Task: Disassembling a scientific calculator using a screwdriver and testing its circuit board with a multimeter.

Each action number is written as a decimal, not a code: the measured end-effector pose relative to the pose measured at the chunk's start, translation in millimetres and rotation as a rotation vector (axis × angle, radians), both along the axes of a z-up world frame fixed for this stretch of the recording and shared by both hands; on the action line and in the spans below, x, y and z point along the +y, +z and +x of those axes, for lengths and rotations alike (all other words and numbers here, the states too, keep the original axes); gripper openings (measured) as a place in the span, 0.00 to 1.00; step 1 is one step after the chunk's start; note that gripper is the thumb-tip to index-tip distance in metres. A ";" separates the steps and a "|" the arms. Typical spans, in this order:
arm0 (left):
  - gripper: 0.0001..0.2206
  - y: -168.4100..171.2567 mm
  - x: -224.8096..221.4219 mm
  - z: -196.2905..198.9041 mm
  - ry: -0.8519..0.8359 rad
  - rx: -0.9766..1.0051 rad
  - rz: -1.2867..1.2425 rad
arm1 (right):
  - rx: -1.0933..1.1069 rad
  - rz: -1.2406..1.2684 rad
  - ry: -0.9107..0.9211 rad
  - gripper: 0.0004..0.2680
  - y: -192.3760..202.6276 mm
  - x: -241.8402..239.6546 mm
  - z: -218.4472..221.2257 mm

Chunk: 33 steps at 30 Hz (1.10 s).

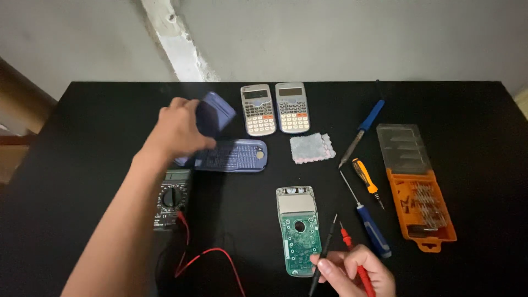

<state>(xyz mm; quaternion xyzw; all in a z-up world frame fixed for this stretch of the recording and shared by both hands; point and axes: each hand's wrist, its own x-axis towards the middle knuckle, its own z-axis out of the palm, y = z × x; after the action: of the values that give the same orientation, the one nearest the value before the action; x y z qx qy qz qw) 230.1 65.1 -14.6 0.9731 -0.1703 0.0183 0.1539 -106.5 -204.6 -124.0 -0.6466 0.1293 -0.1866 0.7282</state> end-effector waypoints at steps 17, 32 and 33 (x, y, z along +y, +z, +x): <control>0.52 46.6 -73.5 -122.4 0.213 0.723 0.095 | -0.109 -0.094 -0.011 0.15 -11.8 -4.7 1.6; 0.54 0.2 -62.9 -148.6 0.051 0.627 0.531 | -0.066 -0.119 0.066 0.14 -25.9 -17.4 -0.2; 0.46 4.7 -62.0 -144.3 0.077 0.579 0.524 | -0.121 -0.093 0.122 0.14 -29.1 -20.1 0.8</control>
<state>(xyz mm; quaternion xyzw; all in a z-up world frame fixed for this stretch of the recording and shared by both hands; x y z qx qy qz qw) 85.8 3.1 -9.9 0.9500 -0.0821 -0.2955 -0.0591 -105.7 -224.8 -153.1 -0.6738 0.0368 -0.1866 0.7140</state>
